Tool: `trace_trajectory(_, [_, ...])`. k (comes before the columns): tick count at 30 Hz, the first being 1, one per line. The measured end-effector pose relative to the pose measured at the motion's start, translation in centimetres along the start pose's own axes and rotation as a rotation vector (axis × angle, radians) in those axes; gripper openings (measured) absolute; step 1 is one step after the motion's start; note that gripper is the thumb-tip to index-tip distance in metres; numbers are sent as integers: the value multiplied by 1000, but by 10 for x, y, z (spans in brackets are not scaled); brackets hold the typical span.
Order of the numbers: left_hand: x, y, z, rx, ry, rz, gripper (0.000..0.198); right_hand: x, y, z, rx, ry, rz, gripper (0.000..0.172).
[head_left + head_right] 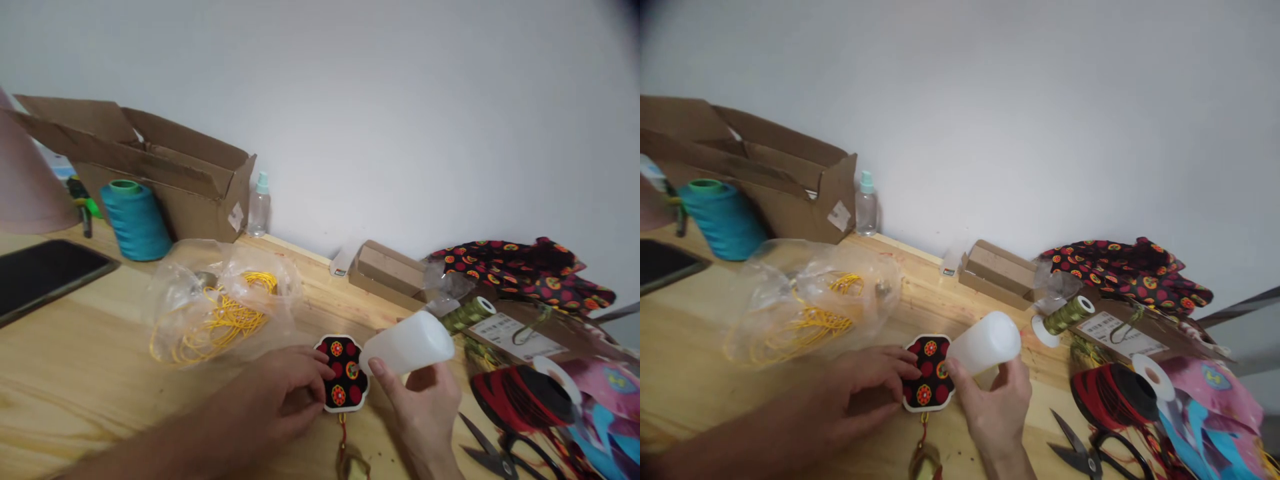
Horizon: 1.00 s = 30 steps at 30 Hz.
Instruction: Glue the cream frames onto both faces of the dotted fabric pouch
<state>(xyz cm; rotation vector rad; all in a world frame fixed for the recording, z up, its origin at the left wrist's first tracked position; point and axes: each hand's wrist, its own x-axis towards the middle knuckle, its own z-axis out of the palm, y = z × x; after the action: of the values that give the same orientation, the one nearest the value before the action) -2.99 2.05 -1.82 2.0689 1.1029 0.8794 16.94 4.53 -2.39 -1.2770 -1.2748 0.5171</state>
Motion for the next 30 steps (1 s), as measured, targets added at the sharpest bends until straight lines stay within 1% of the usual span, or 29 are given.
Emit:
trace_trajectory(5, [3,1,0,33,-39,38,11,0,-1,-1,-49,-13,-37,35])
trace_trajectory(8, [3,2,-1,49,-56,38,12,1,-2,-1,-65,-11,-59,33])
trace_trajectory(13, [2,1,1,56,-52,50,14,1,-4,-1,-47,-13,-88,32])
trace_trajectory(15, [2,1,1,52,-44,41,14,2,-4,0,-26,-3,-87,34])
trace_trajectory(17, [2,0,1,31,-62,28,13,2,-3,0,-50,11,-101,35])
trace_trajectory(20, [2,-1,-1,-8,-104,13,12,3,0,-1,-117,-3,-134,34])
trace_trajectory(23, [3,-2,0,-30,-101,-2,13,3,0,-1,-122,-26,-151,31])
trace_trajectory(28, [3,-2,1,-27,-110,-1,14,3,-4,-1,-99,43,-183,32])
trace_trajectory(30, [4,-1,0,-8,-113,-6,13,3,-4,-1,-100,29,-181,33])
